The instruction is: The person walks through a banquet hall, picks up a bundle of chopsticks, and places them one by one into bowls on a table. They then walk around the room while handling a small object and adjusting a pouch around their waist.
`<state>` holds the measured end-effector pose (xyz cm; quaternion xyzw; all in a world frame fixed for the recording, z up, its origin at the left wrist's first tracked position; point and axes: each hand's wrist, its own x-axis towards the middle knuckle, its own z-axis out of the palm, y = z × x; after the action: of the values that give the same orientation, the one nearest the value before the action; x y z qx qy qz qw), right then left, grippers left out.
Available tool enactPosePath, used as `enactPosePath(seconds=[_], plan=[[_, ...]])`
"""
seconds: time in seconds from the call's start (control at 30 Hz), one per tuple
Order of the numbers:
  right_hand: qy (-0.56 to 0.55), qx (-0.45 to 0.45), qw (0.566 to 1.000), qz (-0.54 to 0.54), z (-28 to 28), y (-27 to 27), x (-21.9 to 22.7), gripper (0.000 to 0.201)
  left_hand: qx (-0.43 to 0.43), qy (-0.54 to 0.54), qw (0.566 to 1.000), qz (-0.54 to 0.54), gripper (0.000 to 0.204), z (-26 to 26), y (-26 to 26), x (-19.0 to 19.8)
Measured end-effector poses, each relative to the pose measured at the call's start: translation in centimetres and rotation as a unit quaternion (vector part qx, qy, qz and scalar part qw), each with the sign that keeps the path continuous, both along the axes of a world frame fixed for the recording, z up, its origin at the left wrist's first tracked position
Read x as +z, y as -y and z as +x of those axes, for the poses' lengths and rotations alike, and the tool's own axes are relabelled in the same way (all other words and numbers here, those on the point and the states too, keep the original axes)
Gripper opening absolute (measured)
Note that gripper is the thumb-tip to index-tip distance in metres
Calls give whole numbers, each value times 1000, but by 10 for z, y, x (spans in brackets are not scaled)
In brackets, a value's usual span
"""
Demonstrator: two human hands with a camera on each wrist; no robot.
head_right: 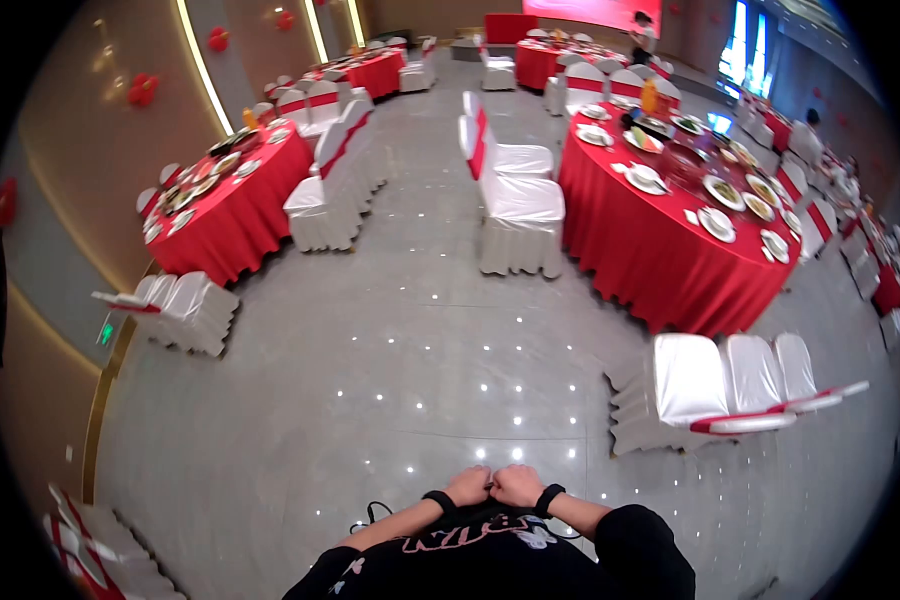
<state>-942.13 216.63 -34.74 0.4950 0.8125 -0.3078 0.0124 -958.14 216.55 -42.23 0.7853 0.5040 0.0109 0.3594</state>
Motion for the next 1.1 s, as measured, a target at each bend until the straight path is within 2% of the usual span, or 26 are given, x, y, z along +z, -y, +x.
enactPosePath(seconds=[0.1,0.13,0.23,0.3,0.4,0.47,0.53,0.6,0.7,0.73,0.87,0.97,1.0,1.03,1.07,1.1], plan=[[-10,-45,999,-5,8,7,2,20,-59,29,993,-93,26,-3,-15,34],[-9,-61,998,-13,8,11,2,20,-64,21,998,-9,24,0,-9,31],[-2,-108,994,-12,5,22,7,20,-38,-39,997,49,24,20,1,14],[-4,-133,991,-12,0,33,13,20,-72,-36,996,47,24,22,1,7],[-13,-207,978,-16,-10,53,3,18,-160,-20,987,9,24,0,-5,21],[-23,-256,966,-15,-26,67,1,18,-204,-11,979,-21,25,-22,-7,56],[-21,-284,958,-13,-44,81,-3,17,-271,48,961,28,27,-46,-5,81],[-12,-311,950,-2,-61,95,-2,16,-349,79,930,87,22,-66,7,89],[-18,-342,939,12,-80,113,-5,16,-409,45,886,212,17,-77,28,25],[-21,-345,938,21,-85,118,-7,17,-420,0,889,185,18,-74,30,21],[-13,-351,936,34,-92,129,-9,18,-492,-108,798,330,24,-68,37,7],[-4,-358,933,33,-94,133,-3,19,-485,-143,801,322,26,-58,42,5],[-8,-360,932,38,-92,133,-4,19,-508,-162,792,297,27,-54,40,5],[-13,-364,931,39,-90,135,-5,18,-519,-132,796,283,27,-52,35,1],[19,-365,931,13,-89,133,7,19,-530,-84,779,323,25,-55,29,-7],[9,-360,932,36,-87,136,-1,22,-536,-69,783,309,23,-57,26,14]])
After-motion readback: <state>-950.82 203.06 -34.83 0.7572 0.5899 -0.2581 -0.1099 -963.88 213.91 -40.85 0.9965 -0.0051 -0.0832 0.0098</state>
